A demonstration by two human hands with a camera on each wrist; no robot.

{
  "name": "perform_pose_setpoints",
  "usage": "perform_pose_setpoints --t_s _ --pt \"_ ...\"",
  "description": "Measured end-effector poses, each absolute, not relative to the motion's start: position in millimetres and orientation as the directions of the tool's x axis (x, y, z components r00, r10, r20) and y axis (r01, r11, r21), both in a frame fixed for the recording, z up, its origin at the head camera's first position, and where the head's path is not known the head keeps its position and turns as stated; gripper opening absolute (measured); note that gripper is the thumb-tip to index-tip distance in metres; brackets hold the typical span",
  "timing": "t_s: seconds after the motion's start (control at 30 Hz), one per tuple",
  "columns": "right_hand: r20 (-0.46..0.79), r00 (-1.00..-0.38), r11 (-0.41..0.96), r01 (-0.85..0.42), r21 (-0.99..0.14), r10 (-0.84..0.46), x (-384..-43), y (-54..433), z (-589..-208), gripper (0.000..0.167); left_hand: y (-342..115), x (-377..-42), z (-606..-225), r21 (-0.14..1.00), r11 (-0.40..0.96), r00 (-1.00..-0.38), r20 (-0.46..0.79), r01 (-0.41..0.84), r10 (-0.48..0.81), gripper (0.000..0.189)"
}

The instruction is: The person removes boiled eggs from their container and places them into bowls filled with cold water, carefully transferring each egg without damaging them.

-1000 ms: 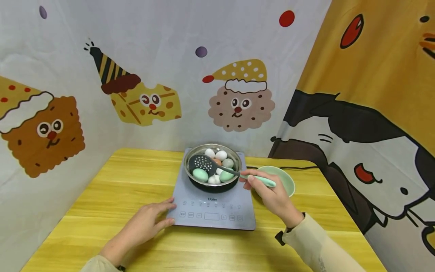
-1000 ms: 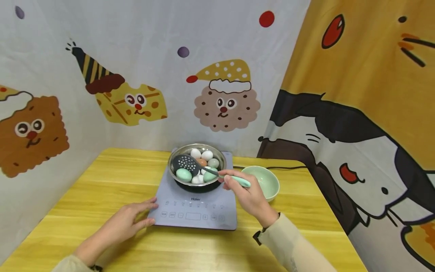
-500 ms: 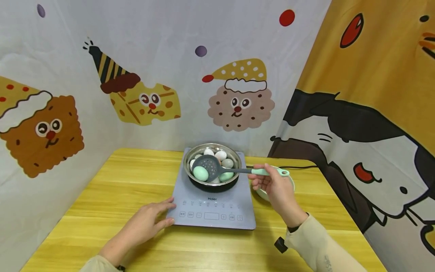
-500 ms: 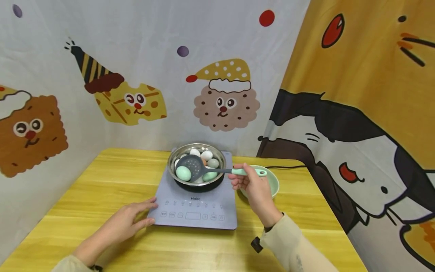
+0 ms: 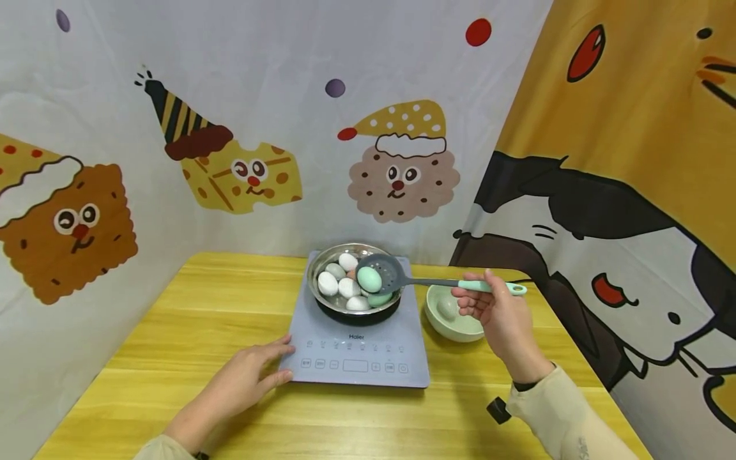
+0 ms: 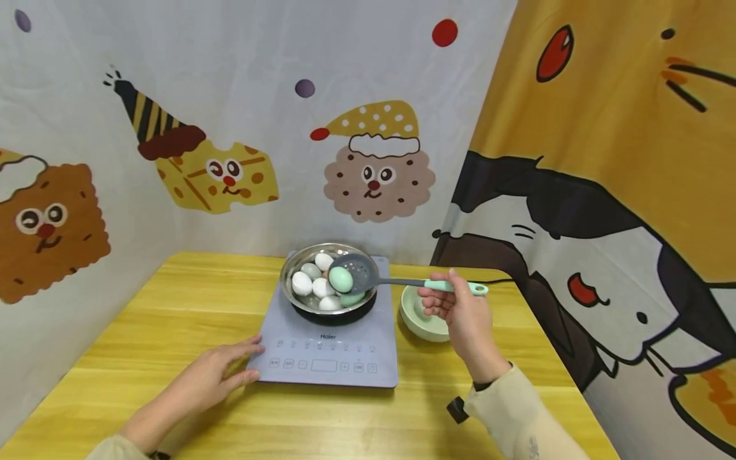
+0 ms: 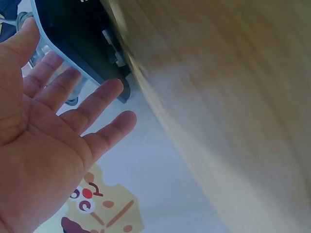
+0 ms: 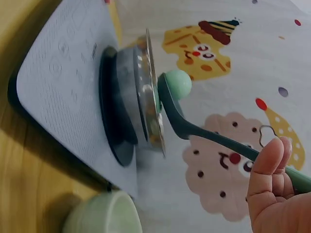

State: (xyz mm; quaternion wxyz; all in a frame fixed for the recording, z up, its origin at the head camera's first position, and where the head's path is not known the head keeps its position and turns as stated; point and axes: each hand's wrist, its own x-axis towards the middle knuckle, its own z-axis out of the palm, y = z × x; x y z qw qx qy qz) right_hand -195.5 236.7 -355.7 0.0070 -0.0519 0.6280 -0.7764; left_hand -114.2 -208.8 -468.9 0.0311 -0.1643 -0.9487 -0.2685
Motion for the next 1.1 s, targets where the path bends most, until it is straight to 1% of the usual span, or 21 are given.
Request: perform_pose_setpoints --t_s 0.2,0.37,0.5,0.73,0.83,0.97,1.1 --pt "0.101 -0.992 -0.203 -0.083 -0.976 -0.081 -190.1 259.8 -351.5 0.041 -207.3 -115.1 -470.6 0.495 0.804 -0.944 0.15 0.33 0.294 0.051" --pt "0.131 -0.99 -0.197 -0.12 -0.973 -0.044 -181.0 280.3 -349.7 0.042 -206.3 -115.3 -470.4 0.498 0.805 -0.946 0.148 0.324 0.289 0.051" --pt "0.135 -0.991 -0.158 -0.135 -0.978 0.014 -172.9 300.6 -352.7 0.043 -206.3 -114.9 -468.9 0.5 0.802 -0.945 0.149 0.326 0.292 0.051" --pt "0.078 -0.982 -0.209 -0.113 -0.971 0.171 -164.7 337.7 -365.9 0.041 -206.6 -114.0 -469.5 0.499 0.806 -0.947 0.144 0.319 0.285 0.051" --pt "0.053 -0.968 -0.202 -0.104 -0.974 0.244 -162.9 347.5 -371.3 0.038 -206.8 -113.7 -470.3 0.5 0.808 -0.949 0.141 0.313 0.281 0.051" --pt "0.047 -0.947 -0.157 -0.101 -0.982 0.318 -160.8 353.8 -378.8 0.036 -206.9 -113.0 -470.0 0.496 0.81 -0.949 0.144 0.314 0.28 0.05" --pt "0.091 -0.919 -0.024 -0.108 -0.994 0.383 -159.6 352.9 -386.3 0.039 -205.8 -112.8 -468.9 0.495 0.809 -0.948 0.146 0.317 0.281 0.05"
